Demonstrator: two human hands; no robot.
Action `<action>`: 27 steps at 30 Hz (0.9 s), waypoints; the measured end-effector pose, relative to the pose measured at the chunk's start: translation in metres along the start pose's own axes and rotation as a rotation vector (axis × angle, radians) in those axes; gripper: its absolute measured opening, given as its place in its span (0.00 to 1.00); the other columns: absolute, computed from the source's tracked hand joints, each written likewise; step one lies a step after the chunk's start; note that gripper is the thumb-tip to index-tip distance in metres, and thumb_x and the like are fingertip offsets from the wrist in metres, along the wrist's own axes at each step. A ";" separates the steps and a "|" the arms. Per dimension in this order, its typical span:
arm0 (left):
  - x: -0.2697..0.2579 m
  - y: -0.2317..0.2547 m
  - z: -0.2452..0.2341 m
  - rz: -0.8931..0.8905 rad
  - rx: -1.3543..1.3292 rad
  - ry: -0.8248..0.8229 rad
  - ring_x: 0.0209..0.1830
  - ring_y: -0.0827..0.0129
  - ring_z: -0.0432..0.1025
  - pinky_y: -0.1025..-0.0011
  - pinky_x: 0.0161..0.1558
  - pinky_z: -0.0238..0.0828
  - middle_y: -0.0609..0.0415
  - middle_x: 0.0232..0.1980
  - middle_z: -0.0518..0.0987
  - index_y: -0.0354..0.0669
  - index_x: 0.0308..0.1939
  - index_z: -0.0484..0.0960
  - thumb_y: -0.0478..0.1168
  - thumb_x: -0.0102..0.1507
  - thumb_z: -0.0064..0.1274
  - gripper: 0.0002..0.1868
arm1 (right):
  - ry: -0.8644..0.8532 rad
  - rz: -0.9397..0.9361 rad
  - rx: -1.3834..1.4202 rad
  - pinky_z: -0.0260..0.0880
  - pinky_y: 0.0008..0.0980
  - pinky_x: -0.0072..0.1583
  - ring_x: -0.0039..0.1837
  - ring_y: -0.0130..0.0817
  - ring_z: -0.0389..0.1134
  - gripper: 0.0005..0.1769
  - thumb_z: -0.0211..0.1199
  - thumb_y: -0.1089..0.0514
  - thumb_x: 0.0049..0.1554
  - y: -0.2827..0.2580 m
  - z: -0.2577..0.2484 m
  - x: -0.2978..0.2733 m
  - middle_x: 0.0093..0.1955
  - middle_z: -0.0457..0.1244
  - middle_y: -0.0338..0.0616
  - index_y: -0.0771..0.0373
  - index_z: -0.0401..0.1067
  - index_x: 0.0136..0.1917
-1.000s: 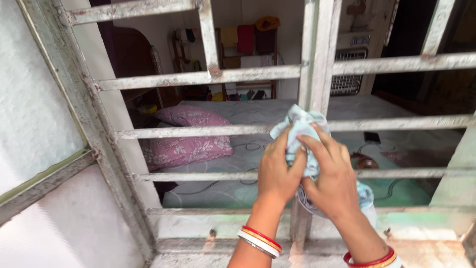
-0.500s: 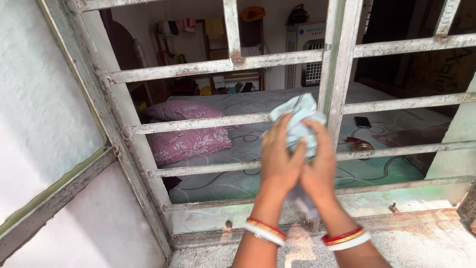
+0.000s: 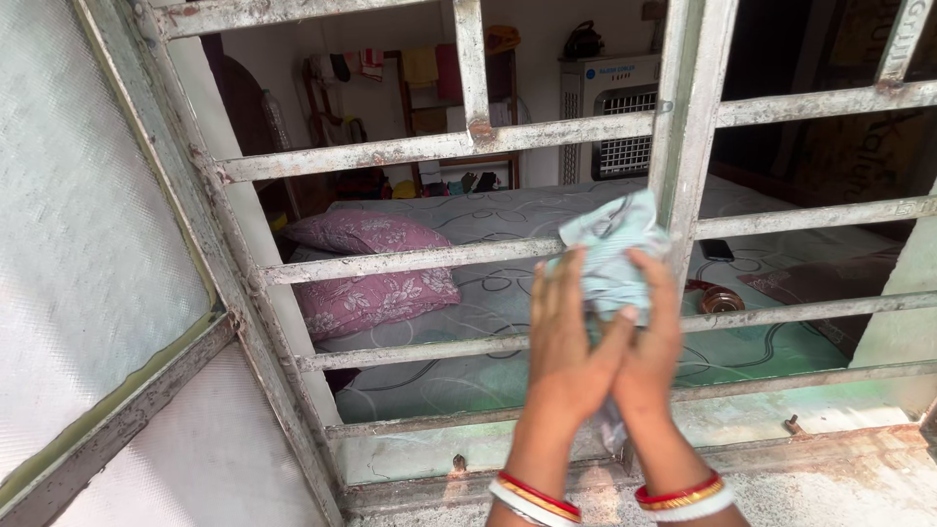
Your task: The person wipes the metal frame and glass panes of a window using a light blue cloth. They systematically clean the horizontal and vertical bars of the frame, as well as the textured glass sections, moving the cloth back and forth to remove dirt.
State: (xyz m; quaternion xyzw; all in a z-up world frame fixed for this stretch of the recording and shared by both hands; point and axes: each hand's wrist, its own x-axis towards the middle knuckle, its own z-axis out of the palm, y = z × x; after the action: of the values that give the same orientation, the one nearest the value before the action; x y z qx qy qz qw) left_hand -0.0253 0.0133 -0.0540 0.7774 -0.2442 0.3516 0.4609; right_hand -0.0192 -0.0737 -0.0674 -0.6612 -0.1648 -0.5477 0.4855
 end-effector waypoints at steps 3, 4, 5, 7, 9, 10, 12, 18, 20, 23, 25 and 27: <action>-0.007 -0.017 -0.018 -0.088 -0.109 0.095 0.79 0.44 0.55 0.52 0.76 0.50 0.35 0.77 0.62 0.38 0.78 0.57 0.52 0.63 0.56 0.44 | -0.144 -0.083 -0.022 0.53 0.44 0.77 0.81 0.51 0.54 0.33 0.62 0.69 0.50 -0.003 0.012 0.000 0.79 0.56 0.57 0.63 0.68 0.69; -0.013 -0.020 -0.025 -0.107 -0.133 0.148 0.78 0.45 0.59 0.53 0.75 0.53 0.36 0.76 0.64 0.38 0.78 0.57 0.52 0.62 0.56 0.45 | -0.191 -0.112 -0.006 0.53 0.44 0.77 0.81 0.51 0.54 0.33 0.61 0.70 0.49 -0.005 0.016 0.000 0.79 0.56 0.57 0.62 0.69 0.68; -0.016 -0.021 -0.028 -0.129 -0.156 0.198 0.76 0.46 0.62 0.54 0.74 0.56 0.37 0.75 0.67 0.38 0.78 0.58 0.52 0.61 0.56 0.45 | -0.245 -0.101 0.044 0.54 0.43 0.77 0.81 0.50 0.56 0.32 0.61 0.70 0.50 -0.007 0.017 0.000 0.79 0.57 0.56 0.62 0.70 0.69; -0.022 -0.019 -0.030 -0.080 -0.211 0.288 0.78 0.44 0.60 0.54 0.74 0.56 0.35 0.77 0.62 0.36 0.78 0.54 0.51 0.62 0.57 0.47 | -0.356 -0.075 0.146 0.56 0.42 0.76 0.80 0.47 0.59 0.31 0.59 0.69 0.52 -0.010 0.016 -0.004 0.78 0.59 0.53 0.60 0.70 0.69; -0.024 -0.015 -0.033 0.003 -0.219 0.290 0.80 0.43 0.58 0.54 0.75 0.55 0.34 0.80 0.59 0.35 0.79 0.53 0.51 0.64 0.57 0.47 | -0.235 -0.105 0.156 0.58 0.39 0.77 0.78 0.44 0.61 0.27 0.58 0.67 0.57 -0.013 0.011 -0.010 0.75 0.62 0.50 0.59 0.69 0.70; -0.023 -0.011 -0.030 0.062 -0.200 0.247 0.81 0.43 0.57 0.53 0.77 0.55 0.34 0.81 0.60 0.36 0.80 0.54 0.51 0.66 0.56 0.45 | -0.174 -0.123 0.165 0.59 0.37 0.78 0.78 0.43 0.62 0.25 0.58 0.67 0.60 -0.013 0.011 -0.010 0.74 0.63 0.49 0.59 0.69 0.70; -0.026 -0.006 -0.028 0.106 -0.171 0.163 0.84 0.43 0.56 0.53 0.79 0.54 0.34 0.83 0.59 0.37 0.81 0.55 0.51 0.68 0.55 0.43 | -0.023 -0.061 0.095 0.59 0.37 0.76 0.76 0.42 0.61 0.30 0.61 0.66 0.56 -0.010 0.011 -0.012 0.73 0.61 0.50 0.60 0.65 0.71; -0.028 -0.010 -0.032 -0.017 -0.127 0.088 0.85 0.42 0.48 0.52 0.77 0.49 0.33 0.85 0.50 0.39 0.82 0.53 0.52 0.67 0.52 0.44 | -0.051 -0.069 -0.043 0.55 0.40 0.78 0.79 0.46 0.59 0.36 0.61 0.68 0.51 0.001 0.025 -0.002 0.76 0.60 0.53 0.62 0.65 0.73; -0.028 -0.013 -0.033 -0.039 -0.146 0.207 0.86 0.42 0.47 0.52 0.78 0.50 0.33 0.85 0.49 0.38 0.81 0.52 0.53 0.67 0.51 0.44 | -0.181 -0.110 -0.027 0.56 0.40 0.77 0.79 0.48 0.58 0.37 0.62 0.68 0.48 -0.001 0.028 -0.003 0.76 0.60 0.54 0.63 0.66 0.72; -0.030 -0.014 -0.034 0.016 -0.174 0.354 0.86 0.41 0.50 0.51 0.79 0.51 0.34 0.85 0.51 0.39 0.81 0.53 0.55 0.69 0.50 0.43 | -0.292 -0.107 0.161 0.58 0.37 0.77 0.79 0.46 0.60 0.34 0.62 0.66 0.51 -0.007 0.026 -0.007 0.76 0.61 0.50 0.62 0.66 0.72; -0.032 -0.011 -0.034 0.045 -0.156 0.222 0.86 0.41 0.49 0.52 0.79 0.52 0.34 0.87 0.49 0.41 0.82 0.53 0.56 0.70 0.48 0.42 | -0.176 -0.154 0.182 0.57 0.36 0.79 0.79 0.45 0.61 0.29 0.60 0.64 0.59 -0.011 0.020 -0.012 0.76 0.61 0.48 0.63 0.65 0.73; -0.031 -0.008 -0.032 0.052 -0.164 0.102 0.87 0.42 0.50 0.52 0.79 0.51 0.36 0.88 0.49 0.43 0.83 0.53 0.57 0.70 0.46 0.42 | -0.008 -0.051 0.141 0.60 0.35 0.76 0.76 0.42 0.61 0.30 0.61 0.61 0.59 -0.014 0.017 -0.013 0.75 0.60 0.47 0.62 0.63 0.74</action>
State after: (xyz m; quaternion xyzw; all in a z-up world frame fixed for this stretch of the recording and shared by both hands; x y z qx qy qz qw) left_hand -0.0498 0.0473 -0.0714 0.7116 -0.2685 0.3814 0.5254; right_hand -0.0245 -0.0493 -0.0718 -0.6231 -0.2216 -0.5442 0.5161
